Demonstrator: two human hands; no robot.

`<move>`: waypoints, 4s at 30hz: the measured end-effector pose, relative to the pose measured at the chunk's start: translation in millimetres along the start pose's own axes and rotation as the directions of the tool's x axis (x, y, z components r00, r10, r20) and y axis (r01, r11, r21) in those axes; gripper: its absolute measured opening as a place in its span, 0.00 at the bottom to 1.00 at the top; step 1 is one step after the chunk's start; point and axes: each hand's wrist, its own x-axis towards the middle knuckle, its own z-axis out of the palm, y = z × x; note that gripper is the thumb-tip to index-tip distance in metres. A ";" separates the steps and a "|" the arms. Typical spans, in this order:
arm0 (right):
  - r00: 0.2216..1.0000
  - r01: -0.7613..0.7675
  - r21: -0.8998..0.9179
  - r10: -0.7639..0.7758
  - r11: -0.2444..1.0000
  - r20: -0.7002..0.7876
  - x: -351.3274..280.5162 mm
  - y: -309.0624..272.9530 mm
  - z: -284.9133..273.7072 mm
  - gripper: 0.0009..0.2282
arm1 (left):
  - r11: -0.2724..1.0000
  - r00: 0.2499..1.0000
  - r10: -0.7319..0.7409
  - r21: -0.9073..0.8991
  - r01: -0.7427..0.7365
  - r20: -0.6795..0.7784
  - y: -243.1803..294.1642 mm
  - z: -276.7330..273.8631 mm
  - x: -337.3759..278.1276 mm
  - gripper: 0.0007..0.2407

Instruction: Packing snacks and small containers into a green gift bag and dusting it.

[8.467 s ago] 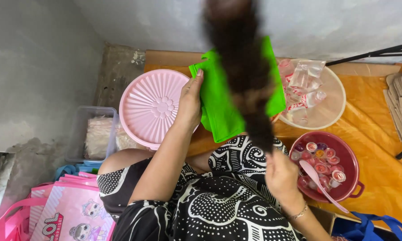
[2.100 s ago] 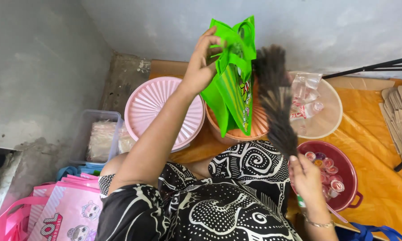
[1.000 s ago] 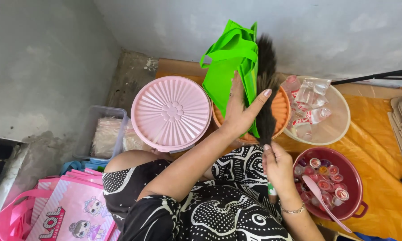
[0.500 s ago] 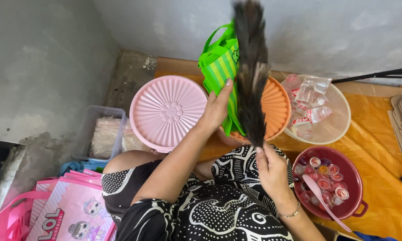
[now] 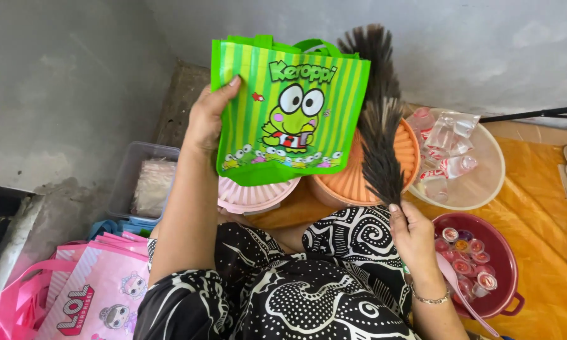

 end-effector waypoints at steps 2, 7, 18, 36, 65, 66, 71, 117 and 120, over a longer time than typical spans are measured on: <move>0.999 0.003 -0.010 -0.002 1.000 0.037 -4.0 -5.4 2.6 0.11 | 0.997 0.999 0.034 -0.071 -0.036 -0.023 3.2 -15.2 3.7 0.09; 0.965 0.008 -0.216 0.049 0.976 0.258 -9.9 -0.7 5.9 0.07 | 0.997 0.981 0.075 0.017 -0.079 0.176 1.6 -69.2 23.5 0.10; 0.964 0.202 0.236 -0.235 0.951 0.124 -37.6 -61.7 -33.2 0.08 | 0.807 0.909 0.296 0.432 -0.403 0.294 33.4 -59.1 -5.8 0.05; 0.971 0.119 0.043 -0.126 0.992 0.204 -19.8 -36.4 -3.1 0.08 | 0.971 0.969 0.219 0.072 -0.228 0.118 15.7 -98.6 -9.9 0.05; 0.944 0.311 0.329 -0.330 0.891 -0.001 -34.0 -81.6 1.6 0.10 | 0.972 0.962 0.228 -0.023 -0.234 -0.152 -12.7 -110.8 -14.3 0.05; 0.969 0.200 0.236 -0.228 0.951 0.098 -29.0 -65.8 9.5 0.03 | 0.969 0.963 0.241 -0.034 -0.246 -0.120 -12.9 -110.6 -15.3 0.05; 0.920 -0.151 0.183 0.071 0.972 0.385 -29.5 -41.9 23.8 0.13 | 0.967 0.963 0.246 -0.045 -0.252 -0.107 -13.6 -112.6 -14.8 0.06; 0.933 -0.148 -0.725 0.338 0.672 0.123 53.5 112.9 3.4 0.18 | 0.896 0.927 0.374 0.259 -0.360 -0.005 -29.4 -114.6 -23.8 0.01; 0.885 -0.112 -0.833 0.436 0.542 0.165 51.7 80.9 -5.4 0.22 | 0.889 0.920 0.393 0.252 -0.381 0.004 -29.3 -115.1 -25.2 0.01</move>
